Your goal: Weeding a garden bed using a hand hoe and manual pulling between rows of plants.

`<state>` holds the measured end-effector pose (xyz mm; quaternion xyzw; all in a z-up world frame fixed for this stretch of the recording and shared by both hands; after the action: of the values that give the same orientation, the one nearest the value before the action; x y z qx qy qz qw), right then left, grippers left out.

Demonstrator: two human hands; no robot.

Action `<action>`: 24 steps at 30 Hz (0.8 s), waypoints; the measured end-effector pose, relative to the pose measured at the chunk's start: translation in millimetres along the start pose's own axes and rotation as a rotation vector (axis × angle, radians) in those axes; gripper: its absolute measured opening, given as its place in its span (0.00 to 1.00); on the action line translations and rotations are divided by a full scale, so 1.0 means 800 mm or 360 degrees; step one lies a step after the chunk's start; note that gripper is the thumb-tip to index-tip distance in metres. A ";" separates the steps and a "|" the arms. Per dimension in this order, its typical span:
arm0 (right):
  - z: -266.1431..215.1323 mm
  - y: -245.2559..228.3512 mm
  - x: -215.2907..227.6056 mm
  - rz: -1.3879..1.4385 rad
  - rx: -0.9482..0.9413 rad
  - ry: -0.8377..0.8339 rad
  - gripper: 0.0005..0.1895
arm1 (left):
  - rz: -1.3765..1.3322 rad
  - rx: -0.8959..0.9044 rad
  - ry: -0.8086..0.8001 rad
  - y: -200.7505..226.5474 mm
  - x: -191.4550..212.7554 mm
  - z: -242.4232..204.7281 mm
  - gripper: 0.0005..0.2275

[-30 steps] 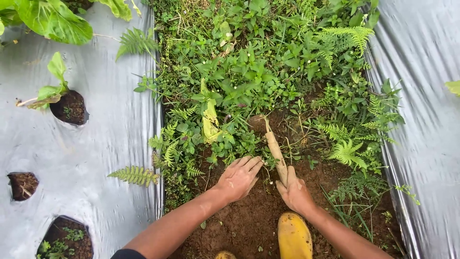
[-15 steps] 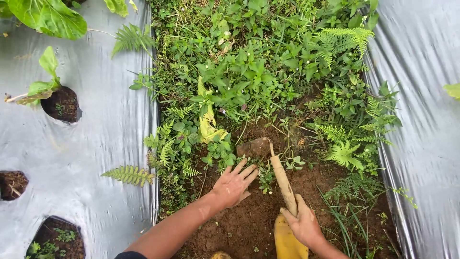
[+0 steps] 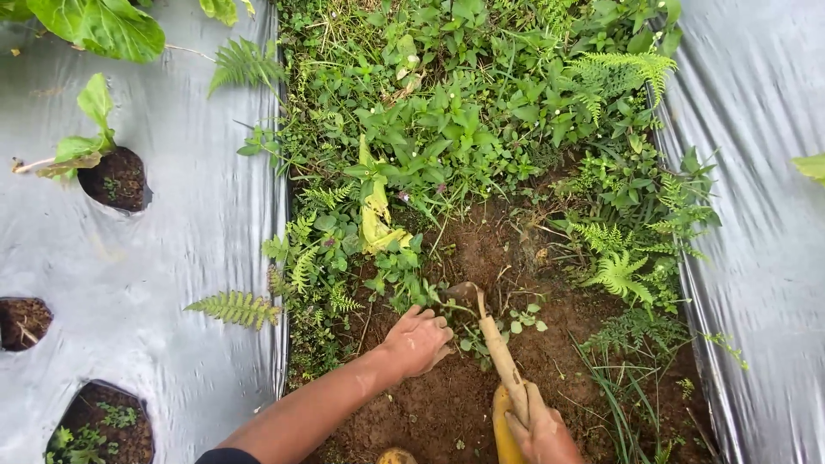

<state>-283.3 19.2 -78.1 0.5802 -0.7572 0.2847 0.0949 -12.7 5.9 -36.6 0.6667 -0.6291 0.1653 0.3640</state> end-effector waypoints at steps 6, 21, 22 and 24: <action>-0.010 0.004 0.010 -0.0056 -0.0181 -0.0198 0.43 | 0.0138 0.0047 -0.0468 0.001 -0.031 -0.018 0.26; -0.014 -0.018 0.062 0.0597 -0.0334 0.0275 0.35 | -0.0134 0.0128 -0.0384 0.019 0.013 -0.010 0.28; -0.012 -0.003 0.054 0.0491 -0.0315 0.0276 0.34 | -0.0094 0.0011 -0.0105 0.021 0.011 0.001 0.25; -0.015 0.002 0.056 0.0387 -0.0301 0.0276 0.34 | -0.0055 -0.0110 0.0171 0.025 0.008 0.015 0.23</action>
<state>-301.4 -11.0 -47.3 0.4461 -0.8342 0.2706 0.1787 -33.8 -5.7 -34.8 0.6547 -0.6023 0.1726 0.4228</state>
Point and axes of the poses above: each hand's wrist, its own z-axis towards the middle knuckle, its own x-axis out of the back of the hand, y = z × x, the point moved 4 cm from there along z, towards the middle knuckle, and after that the axes turned 4 degrees about y, right-handed, at the moved point
